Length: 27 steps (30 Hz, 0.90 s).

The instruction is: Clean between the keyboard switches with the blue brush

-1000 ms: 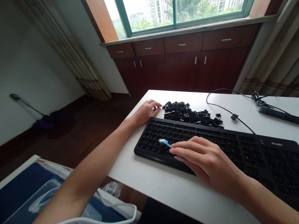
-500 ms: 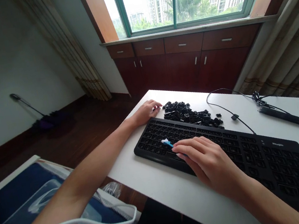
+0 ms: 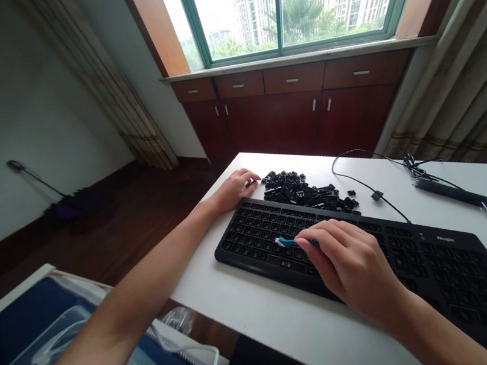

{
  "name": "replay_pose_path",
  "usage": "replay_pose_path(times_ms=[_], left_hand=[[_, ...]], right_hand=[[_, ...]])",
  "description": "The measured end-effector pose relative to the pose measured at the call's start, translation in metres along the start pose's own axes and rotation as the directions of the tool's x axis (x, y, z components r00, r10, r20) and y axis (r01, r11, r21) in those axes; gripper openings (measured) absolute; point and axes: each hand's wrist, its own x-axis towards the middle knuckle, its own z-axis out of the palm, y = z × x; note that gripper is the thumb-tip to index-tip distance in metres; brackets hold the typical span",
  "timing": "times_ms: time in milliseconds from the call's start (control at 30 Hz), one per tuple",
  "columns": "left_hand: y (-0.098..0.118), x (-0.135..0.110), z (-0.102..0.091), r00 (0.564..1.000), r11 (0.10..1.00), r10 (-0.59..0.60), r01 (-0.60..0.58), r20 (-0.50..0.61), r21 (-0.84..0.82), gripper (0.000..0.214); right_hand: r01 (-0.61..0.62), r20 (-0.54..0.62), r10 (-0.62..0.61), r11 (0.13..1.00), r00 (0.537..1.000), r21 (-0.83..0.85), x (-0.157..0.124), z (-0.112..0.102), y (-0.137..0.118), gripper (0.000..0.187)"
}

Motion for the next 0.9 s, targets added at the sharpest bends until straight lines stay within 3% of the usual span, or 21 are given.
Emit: replay_pose_path(times_ms=[133,267,367,533,633,800,900], left_hand=[[0.0003,0.0004,0.0008,1.000,1.000,-0.009,0.009,0.001,0.018,0.027],[0.0026,0.0005,-0.0003,1.000,1.000,-0.004,0.004,0.010,0.019,0.026],[0.0041,0.0006,-0.0015,1.000,1.000,-0.011,0.011,0.013,0.017,0.026],[0.0033,0.0011,-0.0004,1.000,1.000,-0.009,0.009,0.015,0.018,0.025],[0.0018,0.0013,0.0013,1.000,1.000,-0.001,0.000,0.006,0.026,0.025],[0.0014,0.0013,0.0013,1.000,1.000,0.000,0.000,0.013,0.020,0.026],[0.0015,0.0011,0.0013,1.000,1.000,0.001,-0.001,0.012,0.022,0.026]], right_hand=[[-0.016,-0.032,0.018,0.998,0.999,0.054,0.0000,-0.0025,-0.0008,0.022],[0.017,0.060,-0.024,0.992,0.998,0.128,0.0000,-0.0007,-0.0035,0.028],[0.019,0.098,-0.032,0.992,0.995,0.126,0.0001,0.0007,-0.0041,0.021],[0.023,0.050,-0.028,0.994,0.998,0.111,-0.0002,-0.0010,-0.0019,0.022],[0.043,0.083,-0.054,0.990,0.995,0.134,-0.0002,-0.0007,-0.0018,0.028],[0.029,0.095,-0.040,0.994,0.995,0.107,-0.0005,-0.0001,-0.0021,0.015],[0.030,0.058,-0.035,0.996,0.998,0.087,-0.0011,-0.0017,-0.0004,0.018]])
